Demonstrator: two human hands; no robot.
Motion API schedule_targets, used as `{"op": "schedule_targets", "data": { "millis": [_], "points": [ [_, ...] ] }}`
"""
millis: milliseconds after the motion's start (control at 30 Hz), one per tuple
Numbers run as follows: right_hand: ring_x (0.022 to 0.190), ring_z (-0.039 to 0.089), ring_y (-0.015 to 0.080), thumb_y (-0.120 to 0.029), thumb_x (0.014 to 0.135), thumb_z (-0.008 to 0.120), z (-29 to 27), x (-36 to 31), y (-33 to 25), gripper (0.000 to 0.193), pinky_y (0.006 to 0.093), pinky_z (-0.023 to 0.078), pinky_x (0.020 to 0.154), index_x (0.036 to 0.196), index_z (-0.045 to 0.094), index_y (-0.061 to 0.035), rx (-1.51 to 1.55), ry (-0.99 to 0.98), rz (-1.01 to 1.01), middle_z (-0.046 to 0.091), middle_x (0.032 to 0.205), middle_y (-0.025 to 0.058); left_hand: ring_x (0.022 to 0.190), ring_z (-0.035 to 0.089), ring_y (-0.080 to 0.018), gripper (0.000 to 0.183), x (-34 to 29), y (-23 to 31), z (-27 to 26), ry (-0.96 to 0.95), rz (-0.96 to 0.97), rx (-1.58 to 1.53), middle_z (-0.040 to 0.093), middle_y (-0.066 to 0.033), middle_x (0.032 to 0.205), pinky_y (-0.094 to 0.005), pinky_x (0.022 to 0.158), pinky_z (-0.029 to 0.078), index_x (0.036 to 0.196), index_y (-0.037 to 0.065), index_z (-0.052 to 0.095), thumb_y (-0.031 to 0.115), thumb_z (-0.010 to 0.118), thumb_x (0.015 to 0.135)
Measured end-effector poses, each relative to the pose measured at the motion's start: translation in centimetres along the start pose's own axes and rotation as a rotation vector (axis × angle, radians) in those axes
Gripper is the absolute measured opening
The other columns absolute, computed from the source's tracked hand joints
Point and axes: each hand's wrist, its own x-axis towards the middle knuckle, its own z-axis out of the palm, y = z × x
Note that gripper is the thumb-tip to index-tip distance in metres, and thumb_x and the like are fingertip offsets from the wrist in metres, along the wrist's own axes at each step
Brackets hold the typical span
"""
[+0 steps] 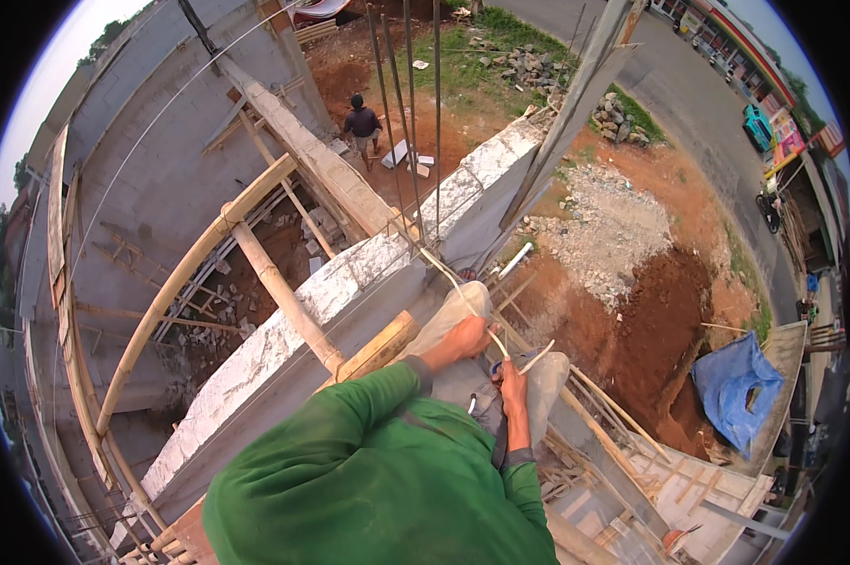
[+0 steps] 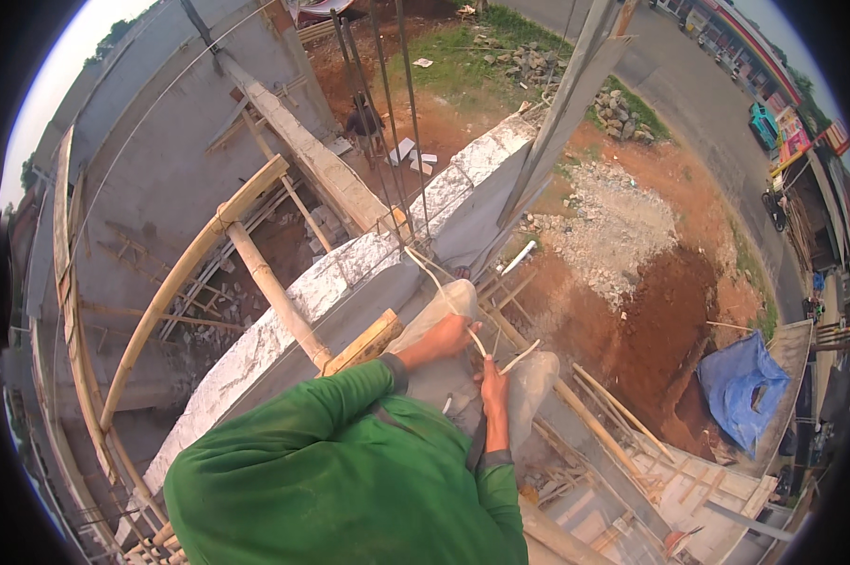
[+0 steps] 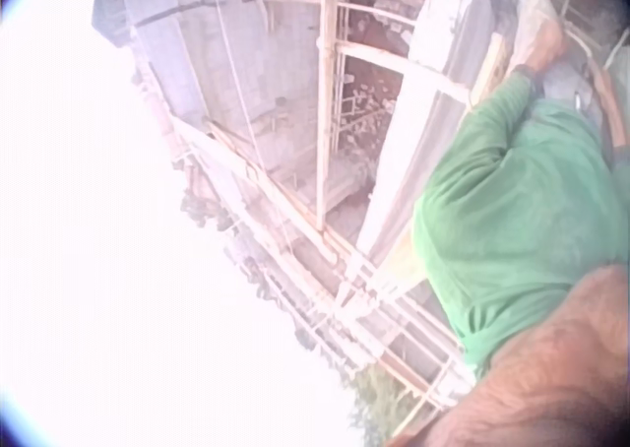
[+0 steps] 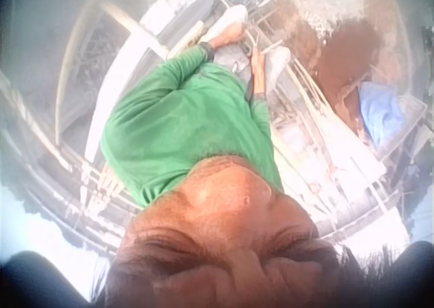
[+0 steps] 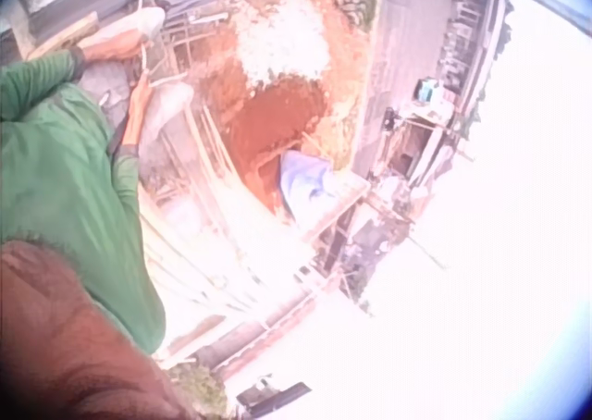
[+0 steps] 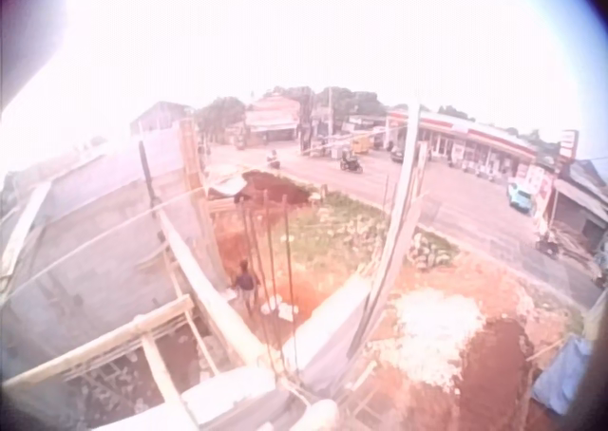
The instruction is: The person works on a bamboo scaffolding structure at a construction site. They tie a rope around vertical rebar and bamboo poles to secure the structure, then reposition themselves on the scaffolding.
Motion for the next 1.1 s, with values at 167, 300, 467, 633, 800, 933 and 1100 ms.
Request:
{"op": "schedule_targets", "data": {
  "millis": [167,300,467,633,800,933,1100],
  "points": [
    [0.062,0.061,0.0142,-0.046,0.107,0.062,0.0,0.3,0.3,0.044,0.0309,0.045,0.056,0.086,0.066,-0.0076,-0.017,0.015,0.007,0.063,0.070,0.0026,0.060,0.073,-0.0361,0.047,-0.3,0.5,-0.5,-0.019,-0.013,-0.020,0.069,-0.0211,0.067,-0.0512,0.065,0.057,0.100,-0.004,0.071,0.038,0.055,0.111],
    [0.064,0.061,0.0158,-0.047,0.107,0.063,0.0,0.3,0.5,0.046,0.0326,0.046,0.058,0.090,0.067,-0.0042,0.003,0.009,0.001,0.065,0.072,0.0042,0.059,0.073,-0.0352,0.046,-0.6,1.2,-1.0,-0.041,-0.032,-0.036,0.069,-0.0205,0.066,-0.0503,0.063,0.057,0.101,-0.005,0.070,0.038,0.055,0.112],
    [0.065,0.063,0.0185,-0.049,0.106,0.063,-0.1,0.5,0.4,0.051,0.0359,0.047,0.060,0.094,0.068,0.0003,0.010,0.002,0.016,0.067,0.073,0.0075,0.059,0.072,-0.0355,0.047,-0.6,1.2,-1.0,-0.050,-0.061,-0.084,0.069,-0.0217,0.069,-0.0505,0.063,0.057,0.103,-0.005,0.070,0.038,0.054,0.112],
    [0.064,0.063,0.0191,-0.049,0.105,0.064,-0.2,0.7,0.5,0.051,0.0363,0.048,0.060,0.094,0.068,0.0006,-0.011,0.014,0.038,0.067,0.072,0.0081,0.060,0.072,-0.0360,0.047,-0.4,0.9,-0.7,-0.015,-0.024,-0.012,0.069,-0.0220,0.070,-0.0516,0.065,0.057,0.103,-0.005,0.071,0.038,0.053,0.112],
    [0.064,0.063,0.0195,-0.050,0.105,0.064,-0.2,0.9,0.7,0.052,0.0363,0.048,0.060,0.094,0.068,0.0011,-0.005,0.019,0.043,0.068,0.072,0.0086,0.060,0.072,-0.0360,0.047,-0.4,1.1,-1.0,-0.045,-0.046,-0.037,0.069,-0.0218,0.069,-0.0517,0.065,0.057,0.103,-0.004,0.071,0.039,0.053,0.112],
    [0.064,0.064,0.0195,-0.049,0.105,0.064,-0.2,0.6,0.5,0.051,0.0355,0.050,0.060,0.094,0.068,0.0009,-0.010,0.023,0.030,0.068,0.072,0.0085,0.057,0.071,-0.0352,0.047,-0.7,1.3,-1.2,-0.058,-0.050,-0.081,0.069,-0.0217,0.069,-0.0503,0.063,0.058,0.103,-0.004,0.070,0.039,0.053,0.112],
    [0.064,0.064,0.0183,-0.050,0.105,0.064,-0.2,-0.1,-0.2,0.050,0.0340,0.050,0.060,0.092,0.065,-0.0017,-0.002,0.023,0.029,0.067,0.073,0.0075,0.057,0.072,-0.0353,0.047,-0.3,0.6,-0.6,-0.048,-0.031,-0.059,0.070,-0.0206,0.069,-0.0495,0.064,0.059,0.103,-0.005,0.070,0.038,0.053,0.112]
  ]
}}
